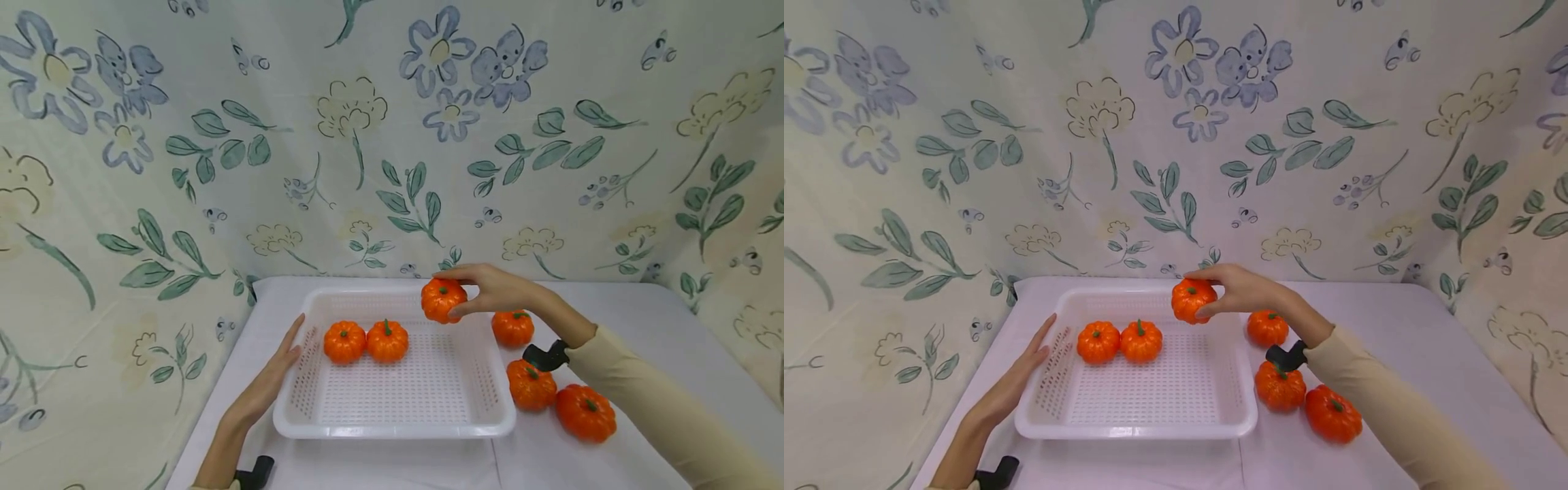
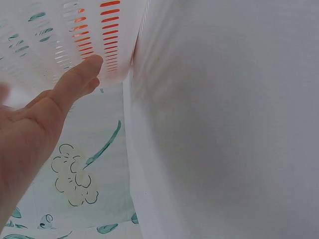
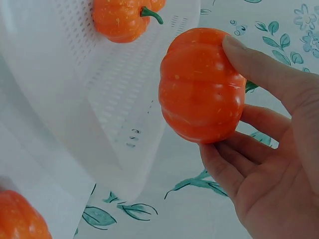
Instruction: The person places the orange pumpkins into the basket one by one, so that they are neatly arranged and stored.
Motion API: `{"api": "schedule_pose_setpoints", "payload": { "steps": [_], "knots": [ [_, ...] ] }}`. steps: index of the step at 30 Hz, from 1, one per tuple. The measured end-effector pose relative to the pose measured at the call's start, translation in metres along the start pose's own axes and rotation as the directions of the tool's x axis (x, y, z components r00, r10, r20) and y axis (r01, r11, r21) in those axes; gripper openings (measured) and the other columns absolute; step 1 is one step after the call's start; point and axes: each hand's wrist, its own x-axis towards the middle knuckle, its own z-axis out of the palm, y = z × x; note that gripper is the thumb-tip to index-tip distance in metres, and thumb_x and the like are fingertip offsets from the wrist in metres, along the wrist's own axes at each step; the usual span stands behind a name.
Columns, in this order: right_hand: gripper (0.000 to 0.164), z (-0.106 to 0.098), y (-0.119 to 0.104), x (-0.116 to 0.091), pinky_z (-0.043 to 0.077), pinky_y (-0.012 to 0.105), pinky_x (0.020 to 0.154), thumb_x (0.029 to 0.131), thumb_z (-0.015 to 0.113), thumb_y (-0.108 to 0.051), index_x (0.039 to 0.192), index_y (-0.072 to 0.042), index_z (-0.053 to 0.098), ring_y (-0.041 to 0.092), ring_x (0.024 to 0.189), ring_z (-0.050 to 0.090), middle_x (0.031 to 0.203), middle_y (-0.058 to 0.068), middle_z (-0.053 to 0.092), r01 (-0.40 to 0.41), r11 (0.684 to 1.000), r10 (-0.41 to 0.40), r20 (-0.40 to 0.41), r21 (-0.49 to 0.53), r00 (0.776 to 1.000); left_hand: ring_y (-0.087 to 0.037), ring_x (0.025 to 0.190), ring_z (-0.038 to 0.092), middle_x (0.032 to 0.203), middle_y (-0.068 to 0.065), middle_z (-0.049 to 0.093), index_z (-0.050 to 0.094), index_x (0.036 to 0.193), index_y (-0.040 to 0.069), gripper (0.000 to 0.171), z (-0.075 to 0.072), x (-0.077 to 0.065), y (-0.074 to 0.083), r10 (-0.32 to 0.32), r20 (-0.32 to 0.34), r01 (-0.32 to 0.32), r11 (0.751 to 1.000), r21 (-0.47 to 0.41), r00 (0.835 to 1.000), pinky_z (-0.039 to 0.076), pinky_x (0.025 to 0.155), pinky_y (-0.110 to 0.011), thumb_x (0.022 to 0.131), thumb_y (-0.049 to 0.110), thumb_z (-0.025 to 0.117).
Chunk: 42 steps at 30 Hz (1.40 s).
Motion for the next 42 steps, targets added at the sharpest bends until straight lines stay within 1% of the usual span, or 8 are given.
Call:
{"api": "schedule_pose_setpoints", "payload": {
  "steps": [6, 12, 15, 21, 27, 33, 38, 42],
  "knots": [
    [0.073, 0.011, -0.011, 0.019, 0.045, 0.057, 0.116, 0.086, 0.084, -0.029, 0.151, -0.011, 0.054, 0.033, 0.139, 0.056, 0.154, 0.009, 0.056, 0.015, 1.000, -0.016, 0.054, 0.012, 0.998, -0.051, 0.158, 0.012, 0.177, -0.007, -0.002, 0.004, 0.167, 0.040, 0.059, -0.001, 0.000, -0.001, 0.003, -0.001, -0.003, 1.000, -0.007, 1.000, 0.021, 0.117, -0.076, 0.112, 0.041, 0.027],
    [0.070, 0.019, -0.013, 0.030, 0.049, 0.051, 0.114, 0.088, 0.083, -0.027, 0.149, -0.007, 0.055, 0.031, 0.133, 0.060, 0.148, 0.011, 0.060, 0.052, 0.998, -0.050, 0.108, -0.020, 0.993, -0.052, 0.158, 0.009, 0.177, -0.010, -0.002, 0.005, 0.167, 0.038, 0.060, -0.001, 0.001, 0.001, 0.016, -0.001, -0.016, 1.000, 0.002, 1.000, 0.021, 0.117, -0.076, 0.112, 0.039, 0.028],
    [0.071, 0.021, -0.014, 0.032, 0.049, 0.050, 0.114, 0.088, 0.083, -0.028, 0.150, -0.007, 0.055, 0.031, 0.133, 0.059, 0.147, 0.011, 0.060, 0.035, 0.999, -0.031, 0.134, -0.025, 0.990, -0.051, 0.159, 0.008, 0.177, -0.009, -0.002, 0.006, 0.167, 0.038, 0.059, -0.001, 0.000, 0.001, 0.016, -0.003, -0.016, 1.000, -0.003, 1.000, 0.019, 0.118, -0.076, 0.112, 0.039, 0.029],
    [0.071, 0.023, -0.011, 0.031, 0.047, 0.054, 0.115, 0.088, 0.083, -0.026, 0.150, -0.008, 0.055, 0.035, 0.134, 0.058, 0.148, 0.013, 0.060, -0.021, 0.999, 0.027, 0.183, -0.031, 0.983, -0.049, 0.160, 0.003, 0.177, -0.008, -0.003, 0.005, 0.167, 0.037, 0.059, -0.001, 0.000, 0.001, 0.018, 0.012, -0.018, 1.000, -0.019, 1.000, 0.010, 0.119, -0.076, 0.112, 0.039, 0.028],
    [0.071, 0.030, -0.007, 0.034, 0.046, 0.056, 0.116, 0.087, 0.084, -0.025, 0.150, -0.008, 0.055, 0.037, 0.138, 0.055, 0.152, 0.013, 0.057, -0.064, 0.997, 0.071, 0.237, -0.038, 0.969, -0.050, 0.159, 0.006, 0.177, -0.009, -0.003, 0.004, 0.167, 0.036, 0.059, -0.001, 0.001, 0.000, 0.033, 0.007, -0.033, 0.999, -0.019, 0.999, 0.011, 0.118, -0.076, 0.112, 0.039, 0.027],
    [0.070, 0.041, -0.002, 0.036, 0.047, 0.051, 0.116, 0.088, 0.083, -0.026, 0.150, -0.009, 0.055, 0.032, 0.137, 0.057, 0.151, 0.010, 0.058, -0.101, 0.992, 0.119, 0.274, -0.081, 0.954, -0.049, 0.159, 0.011, 0.177, -0.007, -0.002, 0.004, 0.167, 0.038, 0.059, -0.001, 0.001, -0.001, 0.015, 0.008, -0.015, 1.000, -0.019, 1.000, 0.017, 0.120, -0.076, 0.113, 0.040, 0.027],
    [0.070, 0.047, 0.000, 0.038, 0.047, 0.049, 0.116, 0.087, 0.084, -0.027, 0.148, -0.006, 0.056, 0.029, 0.134, 0.058, 0.149, 0.011, 0.060, -0.107, 0.986, 0.139, 0.286, -0.124, 0.948, -0.051, 0.158, 0.013, 0.177, -0.009, -0.002, 0.003, 0.167, 0.038, 0.059, -0.001, -0.001, -0.001, 0.021, 0.014, -0.020, 1.000, -0.019, 1.000, 0.021, 0.119, -0.076, 0.112, 0.040, 0.026],
    [0.070, 0.047, -0.002, 0.041, 0.046, 0.050, 0.117, 0.087, 0.084, -0.028, 0.147, -0.005, 0.057, 0.029, 0.134, 0.058, 0.147, 0.011, 0.061, -0.102, 0.981, 0.148, 0.302, -0.162, 0.942, -0.050, 0.158, 0.015, 0.177, -0.008, -0.001, 0.004, 0.167, 0.040, 0.059, -0.002, -0.001, 0.000, 0.012, 0.006, -0.011, 1.000, -0.017, 1.000, 0.025, 0.119, -0.075, 0.112, 0.040, 0.027]
  ]
}}
